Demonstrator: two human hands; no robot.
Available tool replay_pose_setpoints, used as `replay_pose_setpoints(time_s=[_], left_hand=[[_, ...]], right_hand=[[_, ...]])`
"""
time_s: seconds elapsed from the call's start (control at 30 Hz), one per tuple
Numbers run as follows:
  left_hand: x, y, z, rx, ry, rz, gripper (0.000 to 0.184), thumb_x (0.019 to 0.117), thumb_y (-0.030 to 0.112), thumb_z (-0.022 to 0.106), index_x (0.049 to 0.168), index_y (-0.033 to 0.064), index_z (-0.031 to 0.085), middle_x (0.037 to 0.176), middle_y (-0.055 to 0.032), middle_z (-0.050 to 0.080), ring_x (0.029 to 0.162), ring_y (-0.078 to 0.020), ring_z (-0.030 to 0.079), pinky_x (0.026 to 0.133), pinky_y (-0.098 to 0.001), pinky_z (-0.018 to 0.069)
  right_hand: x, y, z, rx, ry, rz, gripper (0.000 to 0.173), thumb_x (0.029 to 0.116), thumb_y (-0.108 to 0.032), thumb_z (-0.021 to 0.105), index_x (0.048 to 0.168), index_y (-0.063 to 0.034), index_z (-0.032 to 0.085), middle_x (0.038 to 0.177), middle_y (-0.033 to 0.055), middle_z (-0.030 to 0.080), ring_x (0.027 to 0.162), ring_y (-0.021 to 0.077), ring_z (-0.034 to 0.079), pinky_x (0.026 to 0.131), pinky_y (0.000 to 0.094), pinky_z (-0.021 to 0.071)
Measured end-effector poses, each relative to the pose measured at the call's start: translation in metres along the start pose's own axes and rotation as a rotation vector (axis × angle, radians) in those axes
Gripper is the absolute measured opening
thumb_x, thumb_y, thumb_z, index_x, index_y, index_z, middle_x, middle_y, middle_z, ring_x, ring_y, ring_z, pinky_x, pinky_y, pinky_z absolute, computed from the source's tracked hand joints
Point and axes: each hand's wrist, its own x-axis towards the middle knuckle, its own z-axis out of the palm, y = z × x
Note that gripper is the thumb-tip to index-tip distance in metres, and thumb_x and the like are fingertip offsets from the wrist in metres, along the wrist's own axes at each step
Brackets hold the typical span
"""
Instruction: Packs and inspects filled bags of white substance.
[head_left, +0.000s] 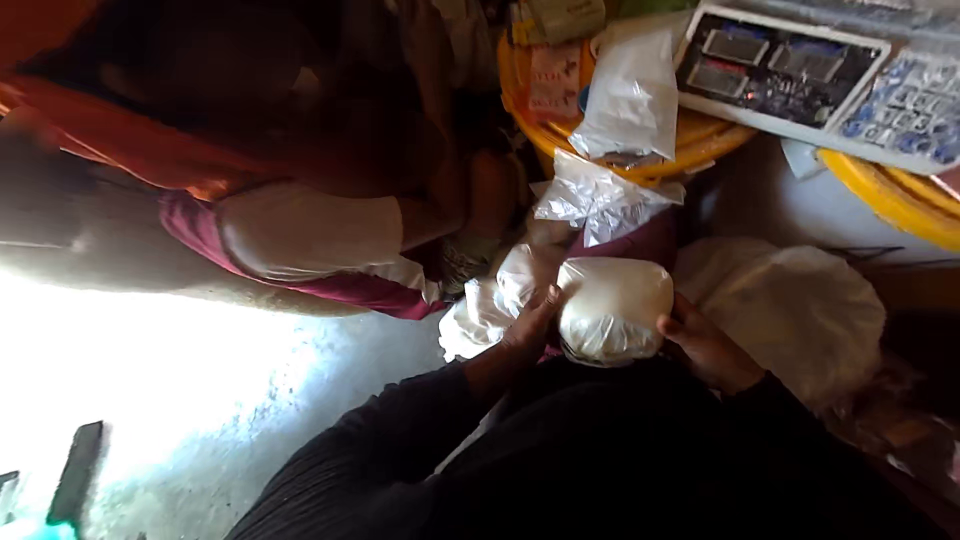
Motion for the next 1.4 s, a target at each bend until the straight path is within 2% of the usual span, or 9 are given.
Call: replay_pose_setpoints(time_s=[0.07, 0.2, 0.33, 0.5, 0.8, 0.9, 1.03, 1.2, 1.4], left_hand=[[-0.003, 0.007, 0.009, 0.041, -0.046, -0.005, 0.107, 0.0796, 0.065, 0.070, 0.150, -0.0040, 0.028, 0.131, -0.0101, 0.058, 0.114, -0.0079, 0.061, 0.097, -0.0283, 0.0534], [0.000, 0.025, 0.000, -0.118, -0.087, -0.066, 0.063, 0.0872, 0.029, 0.069, 0.138, 0.0037, 0.043, 0.105, -0.0039, 0.069, 0.094, -0.0112, 0.069, 0.086, -0.0336, 0.0589], [-0.004, 0.031, -0.054, -0.275, -0.160, 0.078, 0.071, 0.0669, 0.056, 0.088, 0.122, 0.0233, 0.057, 0.096, 0.0063, 0.075, 0.085, -0.0077, 0.073, 0.075, -0.0296, 0.0623], [-0.025, 0.044, -0.129, -0.224, 0.030, 0.206, 0.045, 0.0690, 0.055, 0.087, 0.099, 0.0259, 0.069, 0.088, 0.0061, 0.077, 0.079, -0.0051, 0.073, 0.071, -0.0270, 0.0626], [-0.044, 0.023, -0.214, 0.165, 0.370, -0.049, 0.068, 0.0781, 0.012, 0.072, 0.140, 0.0114, 0.043, 0.106, -0.0048, 0.070, 0.088, -0.0140, 0.071, 0.077, -0.0361, 0.0621], [-0.037, 0.016, -0.209, 0.542, 0.210, -0.196, 0.075, 0.0768, -0.002, 0.082, 0.143, 0.0009, 0.045, 0.120, -0.0205, 0.065, 0.104, -0.0289, 0.067, 0.091, -0.0493, 0.0571], [-0.014, -0.026, -0.192, 1.155, -0.179, -0.267, 0.074, 0.0710, 0.017, 0.093, 0.135, 0.0037, 0.059, 0.121, -0.0252, 0.067, 0.113, -0.0452, 0.064, 0.097, -0.0705, 0.0471], [0.011, -0.085, -0.185, 1.385, -0.508, -0.382, 0.074, 0.0734, 0.017, 0.092, 0.138, 0.0068, 0.057, 0.124, -0.0213, 0.067, 0.117, -0.0427, 0.063, 0.099, -0.0667, 0.0467], [0.030, -0.085, -0.233, 1.230, 0.140, -0.328, 0.055, 0.0874, 0.009, 0.076, 0.139, 0.0056, 0.059, 0.143, -0.0270, 0.053, 0.125, -0.0504, 0.056, 0.096, -0.0744, 0.0451]], right_hand=[[-0.005, -0.015, 0.016, 0.092, 0.058, 0.067, 0.072, 0.0919, -0.013, 0.072, 0.150, -0.0029, 0.030, 0.128, 0.0105, 0.061, 0.111, 0.0145, 0.066, 0.092, 0.0317, 0.0593], [-0.010, -0.038, 0.045, 0.099, 0.070, 0.089, 0.076, 0.0838, 0.000, 0.077, 0.146, -0.0041, 0.034, 0.125, 0.0131, 0.062, 0.108, 0.0192, 0.068, 0.086, 0.0346, 0.0622], [0.004, -0.048, 0.054, -0.009, -0.241, -0.181, 0.079, 0.0827, -0.015, 0.082, 0.147, -0.0031, 0.039, 0.121, 0.0081, 0.067, 0.107, 0.0166, 0.069, 0.094, 0.0335, 0.0601], [0.030, -0.045, 0.031, -0.119, -0.213, -0.261, 0.042, 0.0990, -0.023, 0.060, 0.139, -0.0106, 0.056, 0.111, 0.0003, 0.071, 0.096, 0.0153, 0.070, 0.086, 0.0345, 0.0609], [0.030, 0.013, -0.054, -0.087, 0.241, 0.015, 0.032, 0.1078, -0.017, 0.040, 0.135, -0.0049, 0.052, 0.100, 0.0000, 0.068, 0.082, 0.0122, 0.070, 0.072, 0.0292, 0.0611], [0.025, 0.027, -0.065, -0.088, 0.262, 0.042, 0.035, 0.1067, -0.019, 0.041, 0.137, -0.0044, 0.049, 0.101, 0.0009, 0.069, 0.082, 0.0132, 0.071, 0.072, 0.0303, 0.0621], [0.023, 0.035, -0.066, -0.050, 0.279, 0.042, 0.034, 0.1069, -0.017, 0.039, 0.136, -0.0041, 0.050, 0.100, 0.0010, 0.070, 0.082, 0.0134, 0.071, 0.072, 0.0302, 0.0620], [0.022, 0.038, -0.062, -0.047, 0.288, 0.045, 0.031, 0.1073, -0.015, 0.040, 0.134, -0.0048, 0.051, 0.098, 0.0004, 0.070, 0.081, 0.0121, 0.071, 0.071, 0.0285, 0.0618], [0.023, 0.045, -0.060, -0.070, 0.311, 0.042, 0.030, 0.1082, -0.013, 0.041, 0.134, -0.0032, 0.051, 0.096, 0.0002, 0.069, 0.079, 0.0107, 0.070, 0.072, 0.0271, 0.0616]])
